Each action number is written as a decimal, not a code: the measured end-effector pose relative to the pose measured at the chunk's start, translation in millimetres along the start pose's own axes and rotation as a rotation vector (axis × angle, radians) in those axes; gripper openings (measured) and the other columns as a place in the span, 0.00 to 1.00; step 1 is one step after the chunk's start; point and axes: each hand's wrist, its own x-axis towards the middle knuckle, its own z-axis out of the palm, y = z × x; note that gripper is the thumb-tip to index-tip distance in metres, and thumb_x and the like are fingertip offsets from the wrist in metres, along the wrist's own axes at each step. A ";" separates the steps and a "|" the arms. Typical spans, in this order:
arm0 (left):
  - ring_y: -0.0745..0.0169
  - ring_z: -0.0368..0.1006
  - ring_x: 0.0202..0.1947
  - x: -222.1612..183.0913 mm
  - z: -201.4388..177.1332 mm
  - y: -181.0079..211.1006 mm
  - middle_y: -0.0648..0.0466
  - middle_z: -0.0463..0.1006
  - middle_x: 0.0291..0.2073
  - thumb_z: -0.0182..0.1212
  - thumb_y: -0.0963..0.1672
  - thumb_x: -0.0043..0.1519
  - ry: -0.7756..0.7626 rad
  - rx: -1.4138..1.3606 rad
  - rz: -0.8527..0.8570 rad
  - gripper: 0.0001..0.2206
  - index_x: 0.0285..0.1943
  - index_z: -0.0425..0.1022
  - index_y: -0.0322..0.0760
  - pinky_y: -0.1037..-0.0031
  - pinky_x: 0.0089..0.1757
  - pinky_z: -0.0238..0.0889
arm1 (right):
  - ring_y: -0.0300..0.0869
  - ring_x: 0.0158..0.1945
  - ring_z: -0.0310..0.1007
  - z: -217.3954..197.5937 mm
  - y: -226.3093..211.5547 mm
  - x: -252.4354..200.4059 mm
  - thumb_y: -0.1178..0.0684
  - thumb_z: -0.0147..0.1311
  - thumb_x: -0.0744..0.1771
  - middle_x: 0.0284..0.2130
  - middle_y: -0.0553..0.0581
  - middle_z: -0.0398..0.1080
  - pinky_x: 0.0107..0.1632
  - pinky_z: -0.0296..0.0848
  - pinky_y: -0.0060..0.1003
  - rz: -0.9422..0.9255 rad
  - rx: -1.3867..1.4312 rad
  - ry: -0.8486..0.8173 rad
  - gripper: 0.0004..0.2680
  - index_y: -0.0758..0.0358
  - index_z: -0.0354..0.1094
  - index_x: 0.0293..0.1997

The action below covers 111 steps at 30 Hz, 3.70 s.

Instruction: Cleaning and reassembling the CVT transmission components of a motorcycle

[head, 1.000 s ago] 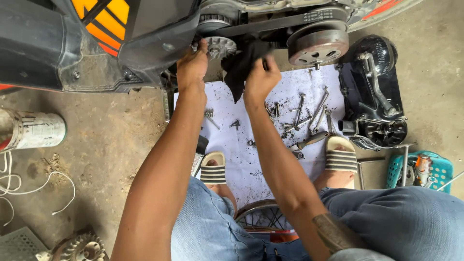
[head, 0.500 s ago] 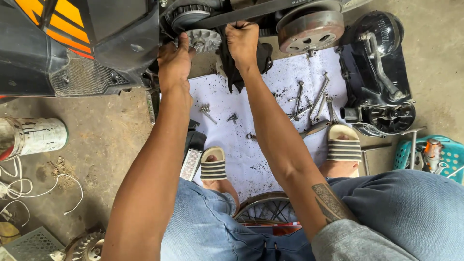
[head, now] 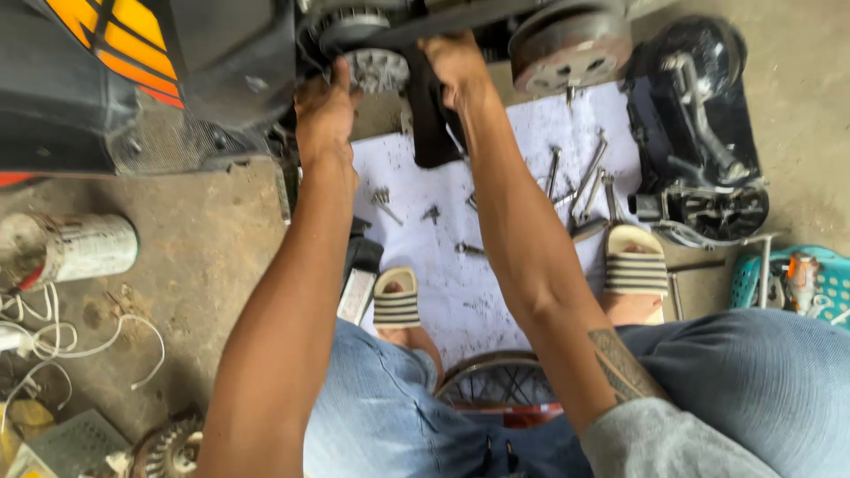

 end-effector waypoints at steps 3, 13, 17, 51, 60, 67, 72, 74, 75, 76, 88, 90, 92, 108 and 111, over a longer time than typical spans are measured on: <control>0.65 0.86 0.40 -4.1 -1.8 -6.8 0.51 0.82 0.49 0.58 0.51 0.62 -0.030 -0.043 0.010 0.25 0.62 0.71 0.29 0.85 0.35 0.75 | 0.32 0.27 0.68 0.8 24.4 -18.1 0.56 0.55 0.63 0.31 0.49 0.80 0.28 0.66 0.28 -0.210 0.112 0.033 0.08 0.68 0.81 0.37; 0.68 0.73 0.28 5.7 -0.6 -4.7 0.55 0.78 0.35 0.56 0.58 0.61 0.055 0.256 0.000 0.26 0.51 0.75 0.34 0.74 0.34 0.69 | 0.45 0.37 0.68 20.9 -64.2 -173.3 0.62 0.52 0.61 0.34 0.51 0.74 0.39 0.70 0.37 -1.070 -0.406 0.182 0.04 0.66 0.74 0.31; 0.71 0.63 0.20 -5.4 -3.9 -1.3 0.56 0.79 0.36 0.49 0.46 0.59 0.053 0.153 -0.061 0.16 0.51 0.76 0.38 0.79 0.17 0.47 | 0.52 0.48 0.66 52.8 -66.7 -168.7 0.52 0.48 0.68 0.38 0.61 0.78 0.58 0.60 0.51 -1.274 -0.935 0.315 0.11 0.69 0.77 0.37; 0.51 0.83 0.39 32.9 -7.2 -29.6 0.47 0.84 0.34 0.58 0.61 0.61 0.107 0.486 0.186 0.30 0.48 0.80 0.32 0.63 0.40 0.78 | 0.42 0.57 0.72 35.3 151.0 -23.9 0.61 0.36 0.74 0.51 0.61 0.76 0.69 0.60 0.31 -0.750 0.001 0.154 0.13 0.79 0.69 0.57; 0.44 0.76 0.55 20.6 -2.0 -21.5 0.42 0.83 0.47 0.57 0.63 0.61 0.149 0.485 0.291 0.31 0.54 0.80 0.37 0.59 0.52 0.71 | 0.52 0.57 0.71 25.2 46.9 -82.8 0.34 0.36 0.70 0.38 0.56 0.77 0.66 0.51 0.63 -0.879 -0.761 0.276 0.19 0.55 0.72 0.48; 0.54 0.78 0.49 13.1 -6.1 -25.7 0.45 0.82 0.48 0.58 0.62 0.60 0.186 0.467 0.220 0.32 0.53 0.76 0.33 0.68 0.48 0.72 | 0.55 0.55 0.69 24.1 23.2 -117.9 0.39 0.39 0.69 0.35 0.57 0.78 0.69 0.46 0.65 -0.868 -0.640 0.229 0.17 0.60 0.73 0.45; 0.58 0.82 0.37 24.6 -1.0 -23.7 0.49 0.85 0.43 0.62 0.60 0.59 0.208 0.412 0.322 0.29 0.49 0.80 0.31 0.71 0.39 0.74 | 0.58 0.61 0.65 11.3 -10.6 -126.6 0.31 0.29 0.68 0.36 0.61 0.79 0.71 0.42 0.61 -0.790 -0.773 0.267 0.28 0.67 0.76 0.44; 0.66 0.75 0.26 13.0 -0.2 -20.9 0.54 0.82 0.37 0.64 0.58 0.59 0.208 0.284 0.190 0.27 0.45 0.75 0.31 0.78 0.29 0.72 | 0.40 0.18 0.46 2.7 -11.9 -129.2 0.40 0.39 0.71 0.11 0.48 0.49 0.59 0.68 0.53 -0.895 -0.117 0.328 0.22 0.56 0.48 0.14; 0.66 0.75 0.26 14.5 -2.1 -22.2 0.54 0.82 0.37 0.64 0.58 0.59 0.212 0.289 0.181 0.27 0.45 0.75 0.31 0.78 0.29 0.72 | 0.40 0.18 0.46 2.4 -6.3 -127.9 0.40 0.39 0.71 0.11 0.48 0.49 0.59 0.68 0.53 -0.886 -0.119 0.321 0.22 0.56 0.48 0.14; 0.66 0.75 0.23 17.4 -2.9 -21.7 0.55 0.82 0.34 0.64 0.59 0.58 0.208 0.326 0.177 0.27 0.43 0.77 0.31 0.77 0.27 0.71 | 0.44 0.30 0.65 1.9 -2.3 -124.9 0.46 0.46 0.69 0.28 0.55 0.64 0.53 0.74 0.44 -0.809 -0.111 0.374 0.13 0.65 0.61 0.31; 0.71 0.75 0.27 -6.0 -7.6 -4.9 0.55 0.80 0.37 0.61 0.60 0.58 0.139 0.354 0.129 0.29 0.48 0.75 0.32 0.81 0.29 0.72 | 0.32 0.21 0.63 14.3 -6.4 -80.3 0.62 0.60 0.63 0.21 0.50 0.75 0.25 0.64 0.28 -0.541 0.084 0.129 0.04 0.73 0.79 0.34; 0.73 0.73 0.26 -13.3 -7.0 1.1 0.57 0.78 0.35 0.62 0.60 0.58 0.134 0.325 0.119 0.29 0.47 0.74 0.33 0.82 0.28 0.71 | 0.31 0.22 0.63 16.0 3.8 -65.1 0.64 0.59 0.63 0.22 0.50 0.76 0.26 0.64 0.26 -0.499 0.173 0.073 0.04 0.74 0.80 0.34; 0.67 0.80 0.38 -29.9 -6.1 14.5 0.51 0.79 0.48 0.53 0.64 0.58 0.122 0.464 0.050 0.37 0.58 0.67 0.30 0.77 0.41 0.76 | 0.41 0.31 0.77 18.6 19.9 -43.5 0.76 0.43 0.58 0.32 0.62 0.80 0.38 0.74 0.27 -0.441 0.392 -0.024 0.13 0.82 0.77 0.39; 0.70 0.71 0.24 -7.6 -4.7 0.8 0.56 0.80 0.33 0.63 0.59 0.58 0.132 0.334 0.107 0.27 0.45 0.77 0.33 0.78 0.28 0.70 | 0.43 0.26 0.76 5.6 -24.3 -70.0 0.71 0.48 0.58 0.34 0.60 0.81 0.27 0.75 0.30 -0.357 -0.034 0.067 0.14 0.73 0.77 0.41; 0.68 0.73 0.24 -1.9 -6.7 -7.7 0.53 0.78 0.35 0.60 0.63 0.56 0.175 0.404 0.084 0.34 0.48 0.70 0.29 0.77 0.29 0.72 | 0.37 0.22 0.68 16.2 -9.6 -70.3 0.65 0.50 0.58 0.23 0.55 0.79 0.28 0.71 0.31 -0.398 0.061 0.172 0.09 0.72 0.79 0.31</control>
